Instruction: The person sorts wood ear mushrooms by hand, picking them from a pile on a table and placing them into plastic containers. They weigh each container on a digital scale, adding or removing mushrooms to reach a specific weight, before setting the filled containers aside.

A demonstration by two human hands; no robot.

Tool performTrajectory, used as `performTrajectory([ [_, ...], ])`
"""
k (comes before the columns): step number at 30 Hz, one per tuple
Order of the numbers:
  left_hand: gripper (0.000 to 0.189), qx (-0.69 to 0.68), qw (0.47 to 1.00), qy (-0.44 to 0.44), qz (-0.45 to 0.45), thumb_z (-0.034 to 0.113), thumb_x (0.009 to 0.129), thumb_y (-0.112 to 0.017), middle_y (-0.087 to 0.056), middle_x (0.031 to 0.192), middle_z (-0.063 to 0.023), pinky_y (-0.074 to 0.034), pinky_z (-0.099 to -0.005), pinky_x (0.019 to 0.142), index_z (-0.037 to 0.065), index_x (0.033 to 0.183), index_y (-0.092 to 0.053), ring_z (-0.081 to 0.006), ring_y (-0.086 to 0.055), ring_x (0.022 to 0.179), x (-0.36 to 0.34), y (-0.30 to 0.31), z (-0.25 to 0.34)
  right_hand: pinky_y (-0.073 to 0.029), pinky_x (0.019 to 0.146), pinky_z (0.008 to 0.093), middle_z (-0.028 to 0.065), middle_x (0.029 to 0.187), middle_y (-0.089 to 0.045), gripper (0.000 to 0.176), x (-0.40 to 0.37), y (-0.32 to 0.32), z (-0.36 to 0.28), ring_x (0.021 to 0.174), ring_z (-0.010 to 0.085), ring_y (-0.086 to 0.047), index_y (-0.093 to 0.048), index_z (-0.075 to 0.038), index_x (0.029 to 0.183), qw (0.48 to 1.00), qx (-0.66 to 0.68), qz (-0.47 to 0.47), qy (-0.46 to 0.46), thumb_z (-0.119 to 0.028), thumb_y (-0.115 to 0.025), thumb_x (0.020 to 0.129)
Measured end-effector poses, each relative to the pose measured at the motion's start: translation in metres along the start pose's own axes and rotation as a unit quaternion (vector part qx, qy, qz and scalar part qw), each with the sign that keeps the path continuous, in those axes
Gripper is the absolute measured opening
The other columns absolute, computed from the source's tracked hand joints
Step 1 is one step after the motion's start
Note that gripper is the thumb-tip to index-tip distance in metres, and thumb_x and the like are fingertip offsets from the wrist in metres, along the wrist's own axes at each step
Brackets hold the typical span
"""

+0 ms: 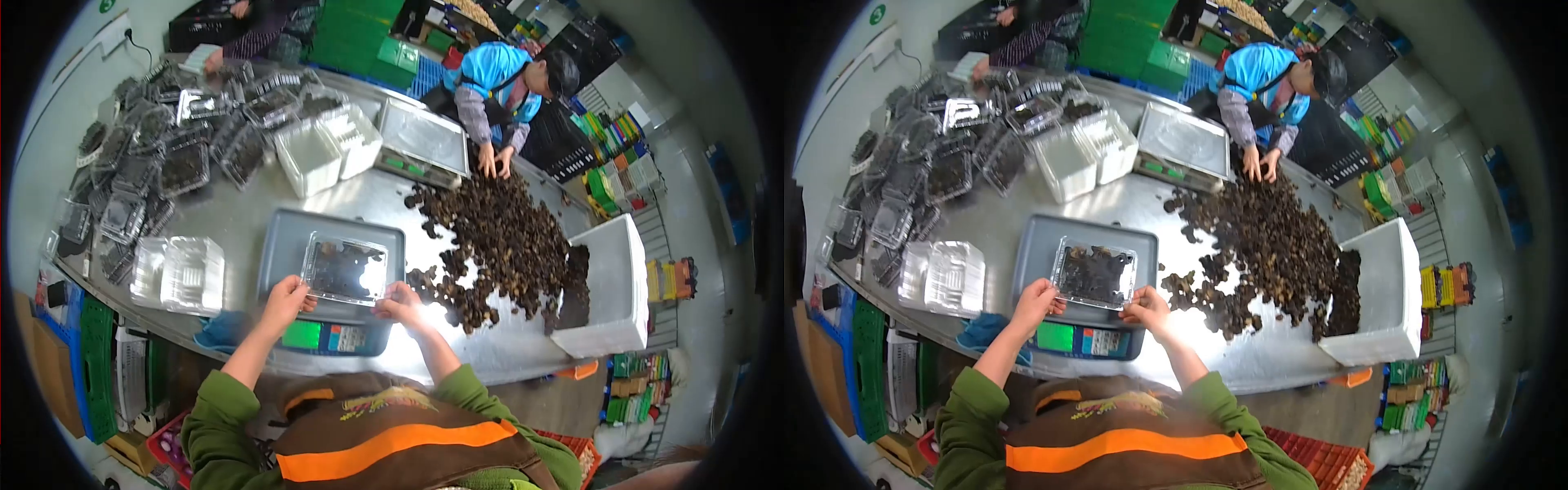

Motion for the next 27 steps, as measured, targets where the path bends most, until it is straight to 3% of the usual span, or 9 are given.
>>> performTrajectory([
  [4, 0.01, -0.142, 0.978, -0.142, 0.064, 0.013, 0.095, -0.047, -0.061, 0.079, -0.0099, -0.056, -0.0353, 0.063, 0.004, 0.092, -0.05, -0.0199, -0.064, 0.067, 0.026, 0.034, 0.087, -0.053, 0.08, 0.0302, 0.0106, 0.108, -0.06, 0.046, 0.002, -0.035, -0.056, 0.098, 0.0194, -0.063, -0.044, 0.0, 0.129, 0.992, -0.027, -0.095, 0.085, -0.017, -0.064, 0.091],
  [7, 0.013, -0.086, 0.941, -0.288, 0.156, 0.017, 0.097, -0.049, -0.063, 0.084, -0.0104, -0.056, -0.0333, 0.072, 0.004, 0.097, -0.049, -0.0199, -0.065, 0.072, 0.06, 0.084, 0.169, -0.052, 0.079, 0.0282, 0.0088, 0.108, -0.061, 0.042, 0.012, -0.047, -0.061, 0.097, 0.0162, -0.062, -0.05, 0.001, 0.124, 0.985, -0.08, -0.119, 0.099, -0.02, -0.065, 0.091],
  [9, 0.028, -0.13, 0.887, -0.39, 0.21, 0.019, 0.098, -0.051, -0.062, 0.11, -0.0151, -0.051, -0.0326, 0.085, 0.001, 0.12, -0.05, -0.0208, -0.062, 0.1, 0.068, 0.108, 0.204, -0.052, 0.077, 0.027, 0.0083, 0.105, -0.062, 0.042, 0.018, -0.05, -0.049, 0.094, 0.014, -0.061, -0.053, 0.003, 0.122, 0.982, -0.1, -0.125, 0.102, -0.023, -0.066, 0.091],
  [12, 0.041, -0.003, 0.865, -0.417, 0.278, 0.019, 0.096, -0.055, -0.059, 0.122, -0.0134, -0.047, -0.031, 0.092, 0.0, 0.131, -0.046, -0.0198, -0.059, 0.107, 0.051, 0.14, 0.209, -0.051, 0.077, 0.0272, 0.0078, 0.102, -0.064, 0.038, 0.017, -0.039, -0.02, 0.091, 0.0131, -0.061, -0.056, 0.0, 0.12, 0.97, -0.171, -0.135, 0.104, -0.023, -0.065, 0.091],
  [16, 0.035, 0.241, 0.837, -0.323, 0.37, 0.016, 0.09, -0.062, -0.062, 0.115, -0.015, -0.048, -0.0328, 0.088, -0.002, 0.121, -0.056, -0.0231, -0.06, 0.104, 0.018, 0.182, 0.118, -0.051, 0.079, 0.028, 0.0075, 0.104, -0.064, 0.036, 0.0, -0.007, 0.018, 0.092, 0.0132, -0.061, -0.057, -0.003, 0.12, 0.983, -0.147, -0.085, 0.069, -0.023, -0.065, 0.091],
  [19, 0.032, 0.645, 0.632, -0.156, 0.399, 0.018, 0.088, -0.06, -0.06, 0.099, -0.0216, -0.049, -0.0448, 0.081, -0.004, 0.112, -0.059, -0.0393, -0.061, 0.089, -0.028, 0.18, 0.055, -0.051, 0.082, 0.0281, 0.0065, 0.104, -0.064, 0.032, -0.02, 0.021, 0.027, 0.093, 0.0127, -0.061, -0.059, -0.002, 0.117, 0.991, -0.121, -0.038, 0.046, -0.021, -0.064, 0.091],
  [21, 0.028, 0.625, 0.72, -0.033, 0.301, 0.021, 0.089, -0.057, -0.06, 0.098, -0.0226, -0.048, -0.0488, 0.078, -0.004, 0.102, -0.062, -0.0415, -0.06, 0.089, -0.048, 0.16, 0.04, -0.051, 0.083, 0.028, 0.006, 0.105, -0.064, 0.028, -0.028, 0.031, 0.027, 0.094, 0.0127, -0.061, -0.06, -0.001, 0.113, 0.993, -0.111, -0.016, 0.04, -0.018, -0.064, 0.092],
  [26, 0.023, 0.646, 0.695, -0.016, 0.316, 0.02, 0.086, -0.06, -0.061, 0.093, -0.0228, -0.048, -0.0494, 0.078, -0.002, 0.093, -0.065, -0.0422, -0.061, 0.087, -0.054, 0.157, 0.028, -0.048, 0.09, 0.0299, 0.0056, 0.106, -0.064, 0.032, -0.027, 0.029, 0.017, 0.1, 0.0136, -0.059, -0.06, -0.003, 0.115, 0.977, -0.2, -0.021, 0.07, -0.025, -0.064, 0.092],
  [27, 0.022, 0.63, 0.705, -0.018, 0.325, 0.019, 0.085, -0.061, -0.062, 0.093, -0.0229, -0.048, -0.0488, 0.078, -0.001, 0.093, -0.065, -0.042, -0.061, 0.087, -0.055, 0.167, 0.03, -0.05, 0.082, 0.0296, 0.0079, 0.098, -0.065, 0.031, -0.025, 0.025, 0.016, 0.091, 0.0122, -0.061, -0.062, -0.001, 0.111, 0.977, -0.18, -0.011, 0.116, -0.025, -0.064, 0.091],
])
Point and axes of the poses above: each hand's wrist, its own x-axis towards the middle knuckle, its own y-axis out of the back of the hand, z = x × y, the point moved 4 cm from there along x, towards the middle knuckle
